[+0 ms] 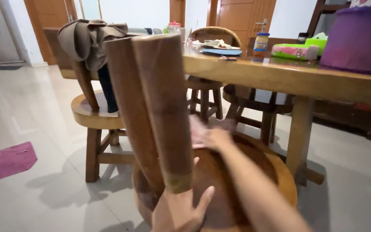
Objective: Wiping down wooden chairs and a dining table with a cloth.
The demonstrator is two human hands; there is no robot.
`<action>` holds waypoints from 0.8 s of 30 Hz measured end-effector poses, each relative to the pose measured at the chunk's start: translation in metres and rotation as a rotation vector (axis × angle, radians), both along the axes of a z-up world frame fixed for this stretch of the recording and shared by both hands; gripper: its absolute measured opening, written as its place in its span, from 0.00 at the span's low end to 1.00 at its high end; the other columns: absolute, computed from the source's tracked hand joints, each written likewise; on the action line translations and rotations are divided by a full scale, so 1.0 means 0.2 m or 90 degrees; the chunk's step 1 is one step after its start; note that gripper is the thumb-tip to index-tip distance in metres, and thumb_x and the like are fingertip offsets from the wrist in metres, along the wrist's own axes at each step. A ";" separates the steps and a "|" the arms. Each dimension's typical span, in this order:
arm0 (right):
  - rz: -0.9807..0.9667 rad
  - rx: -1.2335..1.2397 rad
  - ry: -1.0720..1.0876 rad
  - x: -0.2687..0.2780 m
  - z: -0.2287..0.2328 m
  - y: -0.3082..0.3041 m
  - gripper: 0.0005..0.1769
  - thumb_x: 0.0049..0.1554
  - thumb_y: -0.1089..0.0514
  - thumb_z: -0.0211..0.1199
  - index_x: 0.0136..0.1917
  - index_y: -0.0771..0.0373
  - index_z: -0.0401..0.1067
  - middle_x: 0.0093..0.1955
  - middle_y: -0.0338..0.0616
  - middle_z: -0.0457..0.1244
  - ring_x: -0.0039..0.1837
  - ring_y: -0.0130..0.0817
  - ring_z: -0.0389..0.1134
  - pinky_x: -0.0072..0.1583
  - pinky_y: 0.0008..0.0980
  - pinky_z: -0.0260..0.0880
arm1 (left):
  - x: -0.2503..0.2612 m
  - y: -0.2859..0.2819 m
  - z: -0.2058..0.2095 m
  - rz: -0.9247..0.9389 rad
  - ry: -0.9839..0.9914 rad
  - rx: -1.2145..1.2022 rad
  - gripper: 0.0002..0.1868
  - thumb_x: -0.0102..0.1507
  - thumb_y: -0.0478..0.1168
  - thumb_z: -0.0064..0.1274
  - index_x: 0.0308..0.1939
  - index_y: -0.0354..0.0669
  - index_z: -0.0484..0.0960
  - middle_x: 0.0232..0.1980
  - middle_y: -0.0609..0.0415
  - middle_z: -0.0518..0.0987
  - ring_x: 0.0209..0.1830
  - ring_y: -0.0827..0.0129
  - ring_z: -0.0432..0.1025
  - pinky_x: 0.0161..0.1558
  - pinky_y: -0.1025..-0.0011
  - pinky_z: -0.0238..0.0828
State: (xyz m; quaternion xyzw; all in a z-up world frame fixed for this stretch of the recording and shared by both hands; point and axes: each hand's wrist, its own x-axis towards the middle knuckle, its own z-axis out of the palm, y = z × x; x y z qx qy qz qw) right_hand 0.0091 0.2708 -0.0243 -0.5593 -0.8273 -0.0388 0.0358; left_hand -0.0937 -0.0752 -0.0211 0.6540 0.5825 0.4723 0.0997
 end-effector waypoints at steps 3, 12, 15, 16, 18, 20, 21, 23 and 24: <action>0.137 0.094 -0.072 -0.38 -0.01 -0.32 0.39 0.57 0.33 0.42 0.77 0.47 0.59 0.83 0.40 0.45 0.83 0.37 0.38 0.74 0.62 0.44 | -0.02 -0.03 0.06 -0.008 0.104 0.108 0.40 0.64 0.53 0.52 0.78 0.47 0.57 0.79 0.33 0.54 0.80 0.42 0.47 0.74 0.52 0.42; 0.537 0.032 -0.072 -0.04 0.07 -1.02 0.35 0.58 0.42 0.47 0.76 0.53 0.62 0.83 0.49 0.46 0.86 0.55 0.30 0.79 0.65 0.29 | 0.03 -0.08 0.11 -0.024 0.060 0.230 0.32 0.65 0.44 0.49 0.72 0.37 0.65 0.75 0.33 0.65 0.77 0.41 0.59 0.74 0.55 0.50; 0.578 -0.075 0.231 0.27 0.07 -1.30 0.28 0.61 0.49 0.50 0.69 0.65 0.69 0.82 0.58 0.47 0.82 0.64 0.36 0.77 0.52 0.42 | 0.06 -0.10 0.05 0.090 0.037 0.205 0.27 0.62 0.43 0.49 0.65 0.40 0.73 0.66 0.40 0.74 0.67 0.44 0.68 0.67 0.57 0.60; 0.586 -0.071 0.234 0.34 0.06 -1.31 0.28 0.61 0.49 0.50 0.69 0.65 0.69 0.82 0.58 0.47 0.82 0.64 0.36 0.77 0.52 0.42 | 0.07 -0.11 0.07 0.097 0.044 0.209 0.27 0.62 0.43 0.49 0.65 0.40 0.73 0.66 0.40 0.74 0.67 0.44 0.68 0.67 0.57 0.60; 0.588 -0.005 0.107 0.47 0.00 -1.35 0.20 0.58 0.49 0.57 0.52 0.66 0.77 0.72 0.56 0.58 0.81 0.60 0.48 0.78 0.48 0.50 | 0.09 -0.16 0.08 0.112 0.145 0.164 0.25 0.60 0.41 0.51 0.61 0.42 0.77 0.66 0.43 0.74 0.63 0.43 0.68 0.63 0.55 0.62; 0.597 0.006 0.140 0.62 -0.06 -1.32 0.19 0.56 0.51 0.58 0.52 0.65 0.78 0.74 0.54 0.58 0.80 0.59 0.49 0.75 0.48 0.54 | 0.04 -0.22 0.07 0.035 0.180 0.114 0.23 0.63 0.42 0.50 0.62 0.43 0.77 0.67 0.45 0.74 0.66 0.46 0.68 0.65 0.56 0.63; 0.603 0.020 0.169 0.69 -0.09 -1.31 0.19 0.53 0.52 0.60 0.52 0.65 0.79 0.75 0.53 0.58 0.79 0.59 0.51 0.73 0.47 0.57 | 0.02 -0.24 0.06 -0.045 0.211 0.067 0.21 0.66 0.43 0.48 0.62 0.44 0.77 0.68 0.47 0.74 0.68 0.49 0.69 0.67 0.58 0.63; 0.573 0.017 0.183 0.73 -0.09 -1.28 0.21 0.53 0.53 0.59 0.57 0.63 0.77 0.77 0.50 0.58 0.78 0.55 0.52 0.72 0.46 0.58 | -0.07 -0.28 0.00 -0.055 0.278 0.087 0.22 0.67 0.43 0.49 0.64 0.43 0.77 0.69 0.46 0.73 0.70 0.48 0.66 0.67 0.55 0.61; 0.538 0.016 0.194 0.74 -0.09 -1.26 0.24 0.54 0.53 0.58 0.61 0.61 0.76 0.79 0.48 0.57 0.77 0.52 0.54 0.71 0.44 0.59 | -0.11 -0.29 -0.03 -0.070 0.344 0.109 0.22 0.68 0.43 0.49 0.65 0.41 0.76 0.71 0.46 0.73 0.73 0.47 0.64 0.68 0.53 0.59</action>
